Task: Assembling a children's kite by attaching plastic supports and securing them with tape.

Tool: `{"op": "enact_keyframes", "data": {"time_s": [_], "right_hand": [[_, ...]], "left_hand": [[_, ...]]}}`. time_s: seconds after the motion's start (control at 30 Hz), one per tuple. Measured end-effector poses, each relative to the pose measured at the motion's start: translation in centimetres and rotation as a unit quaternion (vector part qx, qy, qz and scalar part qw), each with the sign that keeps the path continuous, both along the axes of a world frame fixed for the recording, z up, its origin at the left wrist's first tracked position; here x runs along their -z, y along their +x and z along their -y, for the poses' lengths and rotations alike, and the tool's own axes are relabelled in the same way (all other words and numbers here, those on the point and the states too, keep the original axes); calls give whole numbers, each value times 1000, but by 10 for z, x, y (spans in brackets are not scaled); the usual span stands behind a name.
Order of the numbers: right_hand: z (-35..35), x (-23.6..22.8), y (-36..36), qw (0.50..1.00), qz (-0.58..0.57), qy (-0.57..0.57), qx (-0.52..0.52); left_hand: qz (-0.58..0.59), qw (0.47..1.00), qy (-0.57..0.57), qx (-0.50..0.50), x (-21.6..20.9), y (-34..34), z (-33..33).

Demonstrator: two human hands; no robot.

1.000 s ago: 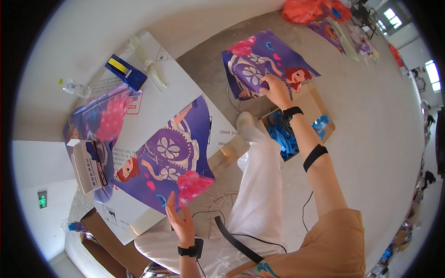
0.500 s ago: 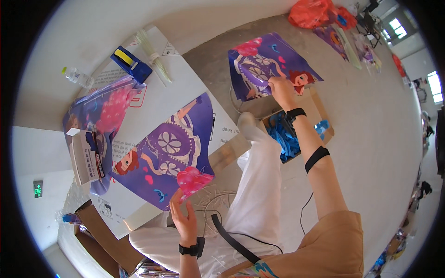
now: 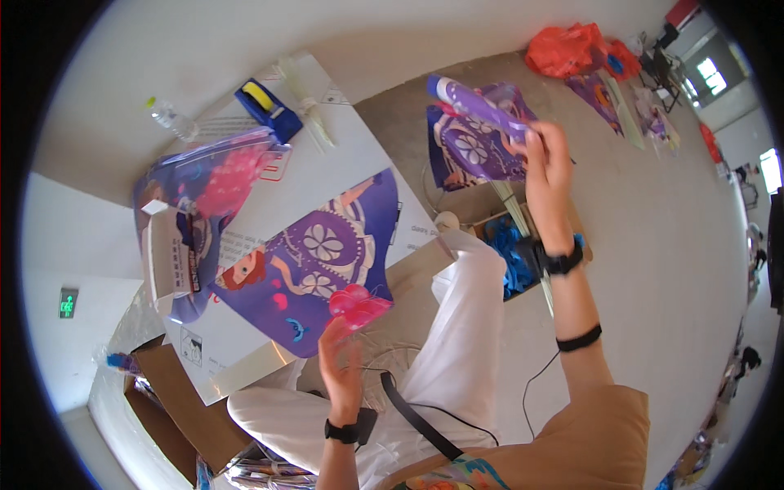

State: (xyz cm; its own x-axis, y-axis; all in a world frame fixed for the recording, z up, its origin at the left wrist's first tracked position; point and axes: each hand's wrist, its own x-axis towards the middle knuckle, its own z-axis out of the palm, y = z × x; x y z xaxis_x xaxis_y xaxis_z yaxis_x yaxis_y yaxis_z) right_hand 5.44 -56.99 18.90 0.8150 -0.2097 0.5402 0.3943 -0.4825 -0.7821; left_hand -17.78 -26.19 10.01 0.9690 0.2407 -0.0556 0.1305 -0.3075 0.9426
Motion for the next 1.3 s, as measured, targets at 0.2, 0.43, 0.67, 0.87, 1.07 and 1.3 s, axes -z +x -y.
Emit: {"op": "enact_keyframes", "data": {"time_s": [0.2,0.43,0.67,0.87,1.07,1.3], "right_hand": [[-89,-62,-128,846,-120,461,-240],[-166,-63,-195,707,-217,586,-331],[-191,-29,-238,712,-271,573,-302],[-201,-12,-254,684,-337,582,-283],[-197,-11,-258,770,-322,473,-281],[-179,-2,-261,807,-318,429,-255]], "left_hand": [[-33,922,-377,79,-25,14,15],[81,725,-681,65,-28,-21,-40],[154,848,-505,-47,-53,-86,-100],[19,877,-468,-106,-53,-99,-109],[45,925,-366,-96,-67,-102,-106],[56,804,-566,176,-71,-127,-92]]}}
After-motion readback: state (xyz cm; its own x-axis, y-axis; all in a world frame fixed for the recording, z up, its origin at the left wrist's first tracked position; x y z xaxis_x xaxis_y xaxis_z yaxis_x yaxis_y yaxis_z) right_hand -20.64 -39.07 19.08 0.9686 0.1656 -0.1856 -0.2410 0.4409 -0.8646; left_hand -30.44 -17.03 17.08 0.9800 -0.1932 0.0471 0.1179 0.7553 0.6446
